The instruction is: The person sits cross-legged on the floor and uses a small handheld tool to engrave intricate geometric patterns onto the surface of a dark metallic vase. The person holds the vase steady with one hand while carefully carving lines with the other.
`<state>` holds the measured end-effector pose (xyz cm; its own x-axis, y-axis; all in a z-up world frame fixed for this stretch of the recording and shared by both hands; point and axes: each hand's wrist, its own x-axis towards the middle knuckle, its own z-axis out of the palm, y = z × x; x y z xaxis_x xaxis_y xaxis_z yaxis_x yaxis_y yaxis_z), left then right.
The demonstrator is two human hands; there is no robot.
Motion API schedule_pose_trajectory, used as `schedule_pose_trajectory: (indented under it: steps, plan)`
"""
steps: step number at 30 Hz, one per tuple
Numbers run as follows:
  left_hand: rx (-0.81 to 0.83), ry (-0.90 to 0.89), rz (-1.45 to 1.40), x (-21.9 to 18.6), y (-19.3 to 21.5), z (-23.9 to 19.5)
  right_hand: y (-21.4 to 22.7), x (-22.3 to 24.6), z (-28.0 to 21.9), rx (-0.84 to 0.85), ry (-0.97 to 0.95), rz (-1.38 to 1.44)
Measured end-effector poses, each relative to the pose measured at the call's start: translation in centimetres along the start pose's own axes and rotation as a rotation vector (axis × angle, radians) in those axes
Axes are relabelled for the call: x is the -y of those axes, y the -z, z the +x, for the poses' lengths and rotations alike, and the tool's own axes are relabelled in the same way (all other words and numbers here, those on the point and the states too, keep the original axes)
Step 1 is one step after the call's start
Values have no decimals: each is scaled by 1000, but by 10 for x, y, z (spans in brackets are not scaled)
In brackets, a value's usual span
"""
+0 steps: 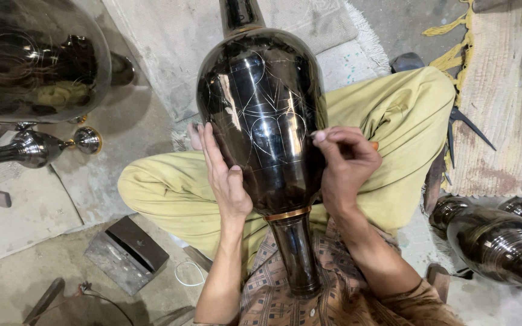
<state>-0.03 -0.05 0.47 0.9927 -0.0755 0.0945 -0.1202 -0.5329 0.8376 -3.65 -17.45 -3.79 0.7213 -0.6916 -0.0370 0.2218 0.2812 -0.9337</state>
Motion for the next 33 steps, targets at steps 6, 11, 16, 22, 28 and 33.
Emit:
schedule_pose_trajectory:
  steps: [6,11,16,22,28,33]
  plan:
    - [-1,-9,22,1,0,-2,7,5,5,-67,-163,110]
    - [3,-8,34,3,-1,-1,0,6,-2,8,-63,-44]
    - [10,-6,27,1,0,-1,-2,7,-4,22,10,-117]
    - [10,0,26,-4,2,0,-3,8,-6,22,5,-126]
    - [0,4,28,-6,1,0,-3,7,-7,43,42,-126]
    - [-3,9,39,-5,0,-1,-2,9,-10,76,81,-169]
